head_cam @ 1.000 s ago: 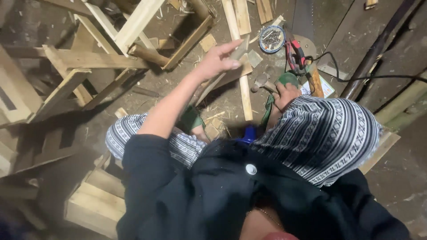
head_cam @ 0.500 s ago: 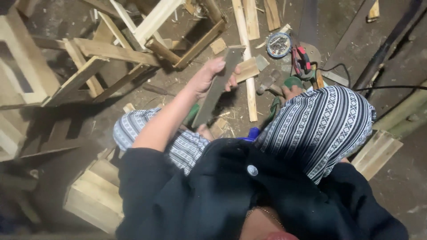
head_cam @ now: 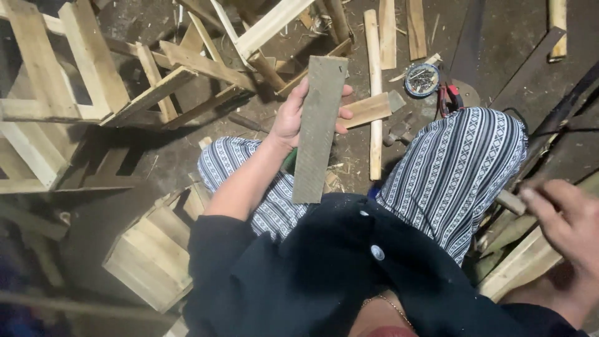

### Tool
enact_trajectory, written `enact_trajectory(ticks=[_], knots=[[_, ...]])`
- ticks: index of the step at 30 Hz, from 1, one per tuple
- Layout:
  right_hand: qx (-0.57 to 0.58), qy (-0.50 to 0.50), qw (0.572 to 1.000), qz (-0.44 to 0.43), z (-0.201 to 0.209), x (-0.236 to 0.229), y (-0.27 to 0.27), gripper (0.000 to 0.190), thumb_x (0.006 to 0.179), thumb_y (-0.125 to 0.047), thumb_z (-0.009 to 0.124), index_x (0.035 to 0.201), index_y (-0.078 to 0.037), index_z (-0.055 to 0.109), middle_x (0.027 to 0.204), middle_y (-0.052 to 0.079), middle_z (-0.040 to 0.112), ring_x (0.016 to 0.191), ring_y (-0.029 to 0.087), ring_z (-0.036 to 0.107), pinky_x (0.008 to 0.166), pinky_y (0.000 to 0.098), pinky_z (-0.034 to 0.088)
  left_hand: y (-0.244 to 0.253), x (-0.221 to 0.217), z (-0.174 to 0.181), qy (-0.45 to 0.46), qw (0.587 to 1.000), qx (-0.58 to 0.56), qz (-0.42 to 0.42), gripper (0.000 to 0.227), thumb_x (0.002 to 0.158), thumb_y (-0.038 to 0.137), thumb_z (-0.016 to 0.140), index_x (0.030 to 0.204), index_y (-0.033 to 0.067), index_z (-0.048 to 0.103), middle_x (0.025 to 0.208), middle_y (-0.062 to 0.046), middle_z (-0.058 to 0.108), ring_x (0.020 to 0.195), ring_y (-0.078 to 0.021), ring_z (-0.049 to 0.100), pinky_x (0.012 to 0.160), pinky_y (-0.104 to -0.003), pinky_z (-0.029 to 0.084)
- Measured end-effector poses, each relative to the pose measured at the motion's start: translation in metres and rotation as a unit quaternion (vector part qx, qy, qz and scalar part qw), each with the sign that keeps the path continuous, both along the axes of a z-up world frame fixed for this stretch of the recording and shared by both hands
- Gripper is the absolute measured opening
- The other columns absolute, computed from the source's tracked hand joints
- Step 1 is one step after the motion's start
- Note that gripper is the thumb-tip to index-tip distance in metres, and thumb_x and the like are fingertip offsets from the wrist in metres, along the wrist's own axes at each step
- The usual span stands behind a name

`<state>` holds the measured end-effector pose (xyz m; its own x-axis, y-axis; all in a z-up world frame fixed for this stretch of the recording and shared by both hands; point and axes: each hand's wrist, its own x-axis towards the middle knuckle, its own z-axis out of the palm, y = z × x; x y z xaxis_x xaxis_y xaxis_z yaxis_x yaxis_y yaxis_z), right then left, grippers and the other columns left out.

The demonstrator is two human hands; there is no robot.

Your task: The person hammers nails into a small wooden plank using a hammer and pliers. They repeatedly position the plank, hammer the nails, and use pliers to adjust or remove nails from the wood.

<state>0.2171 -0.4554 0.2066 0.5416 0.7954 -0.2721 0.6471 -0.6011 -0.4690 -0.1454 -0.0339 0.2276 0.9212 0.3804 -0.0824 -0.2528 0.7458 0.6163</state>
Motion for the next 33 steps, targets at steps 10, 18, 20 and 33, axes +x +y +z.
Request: enact_trajectory(ticks=[10,18,20,33], knots=[[0.385,0.118,0.854,0.329,0.118,-0.14,0.225,0.018,0.095,-0.012,0.07,0.107,0.0,0.075,0.087,0.021,0.071,0.078,0.043,0.068,0.067,0.0468,0.054,-0.009,0.005,0.002,0.013,0.981,0.156,0.116,0.063,0.108,0.045,0.043,0.152,-0.0007,0.037,0.141,-0.035,0.054,0.106,-0.0516,0.071,0.074,-0.059,0.067],[0.528,0.152,0.807,0.218,0.05,-0.19,0.318,0.015,0.097,-0.008,0.075,0.109,0.0,0.074,0.094,0.015,0.067,0.088,0.031,0.069,0.075,0.0383,0.054,-0.033,0.016,0.01,0.077,0.903,0.346,0.243,0.064,0.108,0.044,0.049,0.163,0.0168,0.029,0.146,-0.024,0.056,0.111,-0.0238,0.069,0.084,-0.033,0.067],[0.546,0.156,0.795,0.211,0.048,-0.205,0.316,0.037,0.092,-0.021,0.083,0.116,0.003,0.069,0.109,0.016,0.059,0.104,0.035,0.063,0.087,0.0417,0.052,-0.031,0.018,0.001,0.089,0.864,0.408,0.281,0.059,0.112,0.039,0.044,0.164,0.0196,0.027,0.148,-0.022,0.052,0.121,-0.0309,0.063,0.101,-0.047,0.061],[0.357,0.272,0.861,0.238,0.017,-0.214,0.31,0.116,0.073,-0.04,0.087,0.163,-0.013,0.019,0.16,0.021,0.028,0.148,0.04,0.034,0.122,0.0567,0.033,-0.017,0.029,0.023,0.087,0.885,0.335,0.311,0.075,0.103,0.012,0.063,0.164,0.0213,0.021,0.174,-0.009,0.019,0.134,-0.0249,0.055,0.116,-0.043,0.052]])
